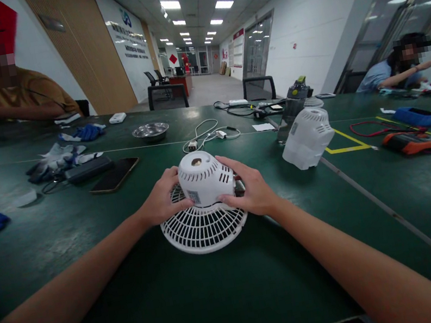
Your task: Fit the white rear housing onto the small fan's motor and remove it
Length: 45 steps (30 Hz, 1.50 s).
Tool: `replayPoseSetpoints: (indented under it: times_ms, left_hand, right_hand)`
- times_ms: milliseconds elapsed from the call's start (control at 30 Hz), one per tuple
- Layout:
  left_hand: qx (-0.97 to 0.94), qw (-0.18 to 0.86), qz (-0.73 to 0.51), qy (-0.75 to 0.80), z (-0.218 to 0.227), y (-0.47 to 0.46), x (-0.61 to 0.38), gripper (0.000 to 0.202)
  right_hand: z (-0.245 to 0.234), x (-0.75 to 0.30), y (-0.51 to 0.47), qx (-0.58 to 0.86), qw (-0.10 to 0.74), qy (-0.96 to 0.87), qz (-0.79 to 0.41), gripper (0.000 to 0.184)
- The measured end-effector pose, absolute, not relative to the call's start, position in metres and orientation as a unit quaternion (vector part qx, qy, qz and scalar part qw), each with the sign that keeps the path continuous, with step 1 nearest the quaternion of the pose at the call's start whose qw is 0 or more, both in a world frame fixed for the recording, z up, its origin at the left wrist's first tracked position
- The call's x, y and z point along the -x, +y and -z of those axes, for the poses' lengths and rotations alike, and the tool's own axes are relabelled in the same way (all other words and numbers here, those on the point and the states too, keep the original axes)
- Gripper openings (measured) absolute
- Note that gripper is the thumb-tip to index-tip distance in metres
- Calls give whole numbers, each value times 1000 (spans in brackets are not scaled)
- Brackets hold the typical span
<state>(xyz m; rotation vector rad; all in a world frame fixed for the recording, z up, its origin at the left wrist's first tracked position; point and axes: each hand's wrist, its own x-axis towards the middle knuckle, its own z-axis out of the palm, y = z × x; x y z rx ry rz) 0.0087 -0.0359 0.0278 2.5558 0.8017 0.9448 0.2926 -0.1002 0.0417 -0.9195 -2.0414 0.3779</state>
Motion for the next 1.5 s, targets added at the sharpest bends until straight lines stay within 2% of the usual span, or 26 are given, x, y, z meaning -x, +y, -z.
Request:
replayPoseSetpoints:
  times_ms: [467,933,1133,1500]
  left_hand:
    - [-892,165,-323,270,-27,-35,-8,55]
    - [-885,201,-335,255,-28,-35,-9,57]
    - [-885,206,-331,254,-28,-35,-8,58]
    - [-886,214,-327,252,-28,-36,-11,55]
  right_hand:
    - [-40,-289,-100,357,445,-816,-90,84]
    - [-37,-287,-102,356,462,-805,-107,82]
    - [-36,-286,-104,358,475,-800,-79,77]
    - [-45,-290,-103,358,440,-818,-99,73]
